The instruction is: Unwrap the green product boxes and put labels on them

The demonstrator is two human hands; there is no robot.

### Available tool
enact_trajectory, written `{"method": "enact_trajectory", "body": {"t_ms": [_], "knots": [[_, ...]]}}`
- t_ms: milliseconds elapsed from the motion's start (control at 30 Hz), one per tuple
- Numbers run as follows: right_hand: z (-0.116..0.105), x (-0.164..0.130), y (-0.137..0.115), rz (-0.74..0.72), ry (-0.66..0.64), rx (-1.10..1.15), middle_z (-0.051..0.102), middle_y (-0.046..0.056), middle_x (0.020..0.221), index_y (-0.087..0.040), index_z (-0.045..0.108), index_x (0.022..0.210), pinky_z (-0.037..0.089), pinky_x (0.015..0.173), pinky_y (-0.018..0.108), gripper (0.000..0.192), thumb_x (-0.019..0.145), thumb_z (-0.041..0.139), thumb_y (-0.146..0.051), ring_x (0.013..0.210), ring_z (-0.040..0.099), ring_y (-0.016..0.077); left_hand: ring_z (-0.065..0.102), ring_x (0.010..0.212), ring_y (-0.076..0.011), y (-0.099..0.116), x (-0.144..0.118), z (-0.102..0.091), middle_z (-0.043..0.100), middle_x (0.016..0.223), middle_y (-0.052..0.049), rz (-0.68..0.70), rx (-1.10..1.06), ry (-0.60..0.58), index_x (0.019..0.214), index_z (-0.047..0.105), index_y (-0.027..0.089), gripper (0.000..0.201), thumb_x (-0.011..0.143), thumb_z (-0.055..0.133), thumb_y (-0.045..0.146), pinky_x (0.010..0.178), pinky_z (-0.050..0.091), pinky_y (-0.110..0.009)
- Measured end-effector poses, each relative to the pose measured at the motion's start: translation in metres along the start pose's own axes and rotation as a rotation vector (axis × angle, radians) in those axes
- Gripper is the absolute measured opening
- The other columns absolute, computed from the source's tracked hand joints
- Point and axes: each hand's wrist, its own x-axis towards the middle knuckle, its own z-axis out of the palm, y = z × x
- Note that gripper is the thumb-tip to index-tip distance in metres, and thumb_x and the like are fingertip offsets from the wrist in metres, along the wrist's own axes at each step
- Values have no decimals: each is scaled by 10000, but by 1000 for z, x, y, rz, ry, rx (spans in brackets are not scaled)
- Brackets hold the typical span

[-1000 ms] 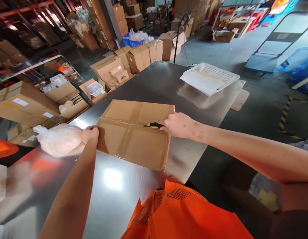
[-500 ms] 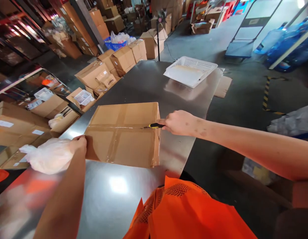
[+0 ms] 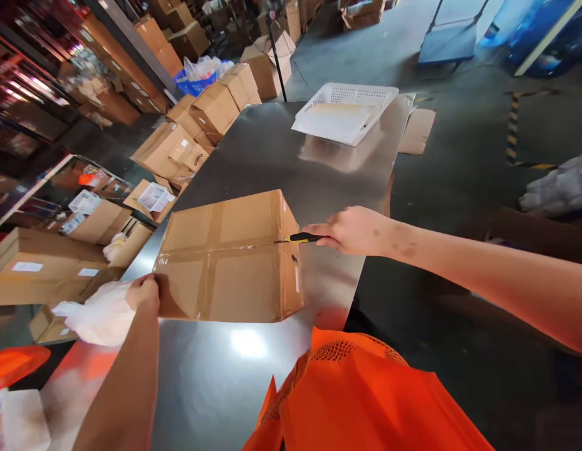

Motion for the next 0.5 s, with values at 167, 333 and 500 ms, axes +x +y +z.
{"method": "enact_trajectory", "body": {"t_ms": [167,333,500], "knots": [[37,-31,8,22,149,41,639,10,628,-254,609,1399,292,491,311,484,1097,267,-416,471,505,145,659,1116,-268,-1,3,2,692,1178,-76,4,5,13,1161,676,131,317,979,621,384,983,547,-482],[72,-51,-3,98,206,224,687,25,717,-210,625,1376,370,521,291,438,1095,340,-389,552,585,142,665,1092,-246,0,0,4,686,1179,-88,4,73,30,1185,658,137,314,996,592,380,960,558,-467],[100,-62,-35,309,340,506,720,35,751,-242,699,1276,414,521,264,388,1063,433,-427,580,626,144,674,1041,-237,1,-4,1,690,1125,-87,73,193,34,1160,657,132,317,1004,574,395,932,564,-460]]}}
